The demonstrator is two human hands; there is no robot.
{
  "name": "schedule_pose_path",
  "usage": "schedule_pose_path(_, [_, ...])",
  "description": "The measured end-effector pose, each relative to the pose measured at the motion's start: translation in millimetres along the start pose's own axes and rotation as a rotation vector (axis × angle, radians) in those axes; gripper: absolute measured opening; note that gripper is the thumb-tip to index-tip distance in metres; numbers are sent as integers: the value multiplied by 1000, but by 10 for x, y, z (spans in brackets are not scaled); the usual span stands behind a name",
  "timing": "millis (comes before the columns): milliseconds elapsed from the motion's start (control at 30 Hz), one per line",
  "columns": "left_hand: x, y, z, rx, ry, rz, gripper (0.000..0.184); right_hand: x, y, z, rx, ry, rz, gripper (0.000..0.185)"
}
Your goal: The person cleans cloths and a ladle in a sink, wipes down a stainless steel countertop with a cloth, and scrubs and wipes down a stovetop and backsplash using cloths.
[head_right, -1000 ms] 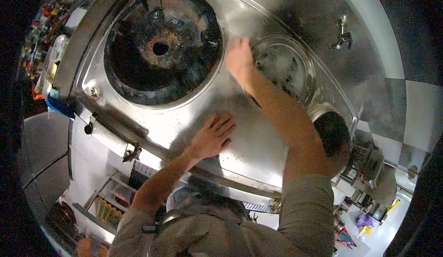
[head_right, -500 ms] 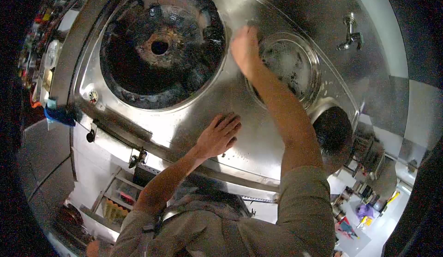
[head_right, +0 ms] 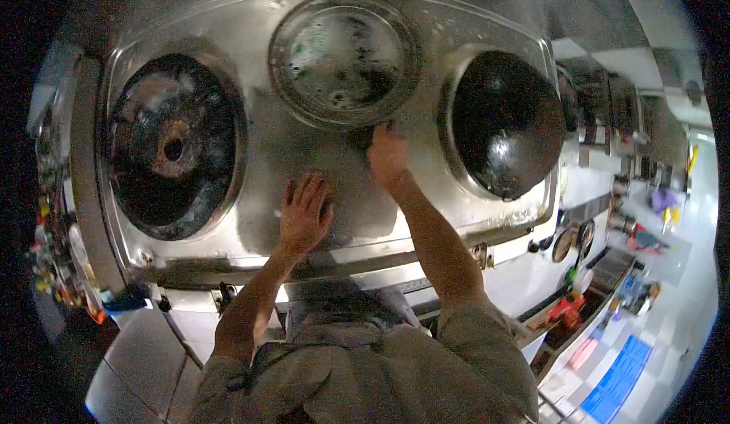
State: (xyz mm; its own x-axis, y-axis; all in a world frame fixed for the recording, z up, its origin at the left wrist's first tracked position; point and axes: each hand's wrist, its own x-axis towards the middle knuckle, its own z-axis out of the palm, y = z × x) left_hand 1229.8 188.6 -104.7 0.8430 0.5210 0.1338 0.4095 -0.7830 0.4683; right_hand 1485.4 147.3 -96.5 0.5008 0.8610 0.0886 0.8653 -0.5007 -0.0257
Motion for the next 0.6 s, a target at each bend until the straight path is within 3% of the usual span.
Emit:
schedule_pose_path(100, [31,59,-50,58,-63,-36,46,110,386,-135,23,-158,241,22])
schedule_pose_path(233, [33,4,0,39,24,40,47,166,143,-87,94,-287,286,23])
schedule_pose_path(300, [42,37,-12,86,-54,-1,49,-79,-61,-104,50,-400,88,27])
schedule_pose_path(400, [146,22,-63,84,-74,30,51,-48,187,-270,52,-496,-91,28])
schedule_pose_path(500, [259,-164,-77,125,-89,59,56,426,834,-457,-155,-574,-92,23])
schedule_pose_path(567, [416,-219,-113,148,-53,-17,58,762,1158,-437,-173,-322,-123,12])
schedule_pose_path(600, [518,-250,-130,164,-20,-97,60,976,1176,-476,-172,-312,-133,12])
